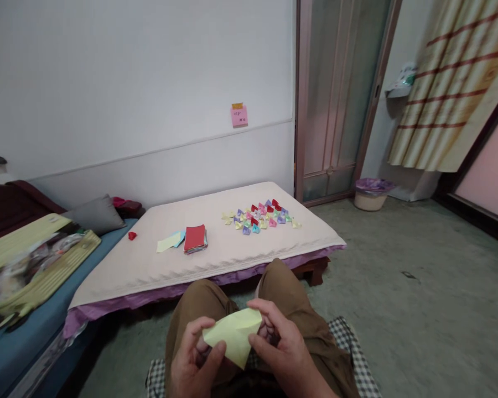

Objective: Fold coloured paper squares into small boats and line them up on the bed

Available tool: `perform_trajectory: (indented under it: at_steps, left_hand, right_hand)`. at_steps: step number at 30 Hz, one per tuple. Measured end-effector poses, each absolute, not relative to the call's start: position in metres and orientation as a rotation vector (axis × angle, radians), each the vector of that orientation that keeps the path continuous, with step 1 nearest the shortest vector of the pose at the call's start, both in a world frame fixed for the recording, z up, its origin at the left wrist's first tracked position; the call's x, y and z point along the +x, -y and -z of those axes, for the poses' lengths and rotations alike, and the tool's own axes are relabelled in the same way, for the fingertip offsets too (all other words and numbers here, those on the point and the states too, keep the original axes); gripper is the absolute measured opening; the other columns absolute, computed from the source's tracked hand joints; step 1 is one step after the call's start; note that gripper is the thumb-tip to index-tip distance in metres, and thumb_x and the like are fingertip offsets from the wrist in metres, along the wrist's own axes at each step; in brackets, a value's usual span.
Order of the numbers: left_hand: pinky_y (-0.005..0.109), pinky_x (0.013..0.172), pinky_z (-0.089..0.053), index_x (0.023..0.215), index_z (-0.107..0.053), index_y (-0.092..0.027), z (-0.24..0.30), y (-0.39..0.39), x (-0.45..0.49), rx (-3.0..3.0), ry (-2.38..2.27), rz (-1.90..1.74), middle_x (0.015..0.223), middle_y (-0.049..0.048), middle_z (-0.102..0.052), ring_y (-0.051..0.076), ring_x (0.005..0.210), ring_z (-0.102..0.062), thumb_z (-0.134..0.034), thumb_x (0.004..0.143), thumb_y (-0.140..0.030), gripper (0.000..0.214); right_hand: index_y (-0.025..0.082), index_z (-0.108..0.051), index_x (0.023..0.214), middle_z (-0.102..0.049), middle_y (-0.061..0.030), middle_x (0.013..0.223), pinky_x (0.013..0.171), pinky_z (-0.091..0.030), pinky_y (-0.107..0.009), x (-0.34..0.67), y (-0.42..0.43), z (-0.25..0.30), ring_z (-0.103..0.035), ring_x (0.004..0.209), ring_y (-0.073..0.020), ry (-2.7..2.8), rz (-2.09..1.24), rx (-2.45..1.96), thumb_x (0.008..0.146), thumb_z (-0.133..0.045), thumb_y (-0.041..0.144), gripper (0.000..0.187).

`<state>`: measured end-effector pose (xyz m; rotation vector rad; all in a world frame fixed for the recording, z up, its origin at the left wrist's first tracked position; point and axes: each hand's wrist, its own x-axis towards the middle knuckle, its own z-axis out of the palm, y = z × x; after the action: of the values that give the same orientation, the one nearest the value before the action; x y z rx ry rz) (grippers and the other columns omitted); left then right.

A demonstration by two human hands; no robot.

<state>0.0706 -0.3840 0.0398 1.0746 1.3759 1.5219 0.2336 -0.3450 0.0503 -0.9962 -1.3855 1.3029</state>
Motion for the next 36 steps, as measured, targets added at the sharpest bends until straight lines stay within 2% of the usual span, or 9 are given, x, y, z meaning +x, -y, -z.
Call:
perform_trajectory:
  at_steps: [6, 11, 17, 20, 23, 29, 32, 36]
  left_hand:
    - [0.021, 0.043, -0.047, 0.088, -0.061, -0.024, -0.036, 0.388, 0.068, 1.263, -1.550, -1.483, 0.049, -0.0028, -0.062, 0.015, 0.042, -0.059, -0.061, 0.072, -0.055, 0.034]
    - [0.022, 0.044, -0.048, 0.086, -0.059, -0.024, -0.025, 0.387, 0.064, 1.209, -1.498, -1.442, 0.051, -0.0019, -0.062, 0.016, 0.045, -0.059, -0.061, 0.073, -0.055, 0.033]
    - [0.023, 0.045, -0.048, 0.109, -0.049, -0.021, -0.021, 0.385, 0.067, 1.026, -1.301, -1.484, 0.065, 0.0023, -0.069, 0.015, 0.047, -0.059, -0.064, 0.072, -0.051, 0.051]
    - [0.024, 0.049, -0.050, 0.122, -0.041, -0.019, -0.021, 0.381, 0.067, 0.984, -1.242, -1.479, 0.071, 0.0053, -0.071, 0.017, 0.052, -0.063, -0.066, 0.071, -0.047, 0.063]
    - [0.025, 0.055, -0.051, 0.126, -0.039, -0.017, -0.022, 0.378, 0.065, 0.997, -1.210, -1.460, 0.073, 0.0064, -0.072, 0.019, 0.059, -0.065, -0.070, 0.068, -0.043, 0.071]
    - [0.023, 0.053, -0.050, 0.119, -0.051, -0.019, -0.019, 0.377, 0.063, 1.106, -1.220, -1.369, 0.074, 0.0045, -0.071, 0.016, 0.057, -0.063, -0.069, 0.068, -0.040, 0.058]
    - [0.020, 0.048, -0.046, 0.112, -0.056, -0.020, -0.018, 0.378, 0.062, 1.140, -1.201, -1.367, 0.068, 0.0024, -0.069, 0.012, 0.049, -0.059, -0.068, 0.070, -0.040, 0.048]
    - [0.017, 0.043, -0.041, 0.109, -0.057, -0.021, -0.021, 0.379, 0.062, 1.139, -1.183, -1.374, 0.061, 0.0003, -0.068, 0.010, 0.042, -0.056, -0.067, 0.072, -0.042, 0.045]
  right_hand:
    - [0.023, -0.060, 0.090, -0.051, 0.0038, 0.060, 0.052, -0.038, -0.025, 0.237, 0.344, -0.052, -0.047, 0.056, -0.0150, 1.453, -1.236, -1.095, 0.068, -0.062, 0.023, 0.022]
    - [0.022, -0.052, 0.084, -0.049, 0.0067, 0.061, 0.049, -0.032, -0.021, 0.235, 0.341, -0.049, -0.042, 0.053, -0.0106, 1.379, -1.412, -0.991, 0.064, -0.059, 0.014, 0.023]
    - [0.021, -0.048, 0.088, -0.049, 0.0074, 0.062, 0.048, -0.029, -0.019, 0.233, 0.342, -0.045, -0.039, 0.051, -0.0083, 1.252, -1.579, -0.872, 0.065, -0.064, 0.019, 0.028]
    - [0.021, -0.051, 0.083, -0.046, 0.0073, 0.059, 0.048, -0.029, -0.020, 0.233, 0.343, -0.043, -0.039, 0.051, -0.0087, 1.251, -1.593, -0.870, 0.068, -0.066, 0.024, 0.021]
    - [0.020, -0.054, 0.078, -0.048, 0.0062, 0.059, 0.049, -0.032, -0.021, 0.232, 0.341, -0.039, -0.042, 0.052, -0.0099, 1.245, -1.627, -0.852, 0.068, -0.068, 0.028, 0.019]
    - [0.019, -0.061, 0.075, -0.054, 0.0050, 0.062, 0.049, -0.035, -0.019, 0.230, 0.337, -0.028, -0.045, 0.054, -0.0096, 1.233, -1.644, -0.796, 0.064, -0.074, 0.026, 0.019]
    - [0.018, -0.069, 0.074, -0.057, 0.0026, 0.066, 0.053, -0.039, -0.020, 0.232, 0.337, -0.025, -0.049, 0.058, -0.0111, 1.265, -1.580, -0.828, 0.065, -0.074, 0.023, 0.011]
    - [0.021, -0.073, 0.077, -0.063, -0.0003, 0.074, 0.059, -0.044, -0.023, 0.234, 0.336, -0.023, -0.055, 0.064, -0.0146, 1.249, -1.556, -0.819, 0.066, -0.073, 0.023, 0.011]
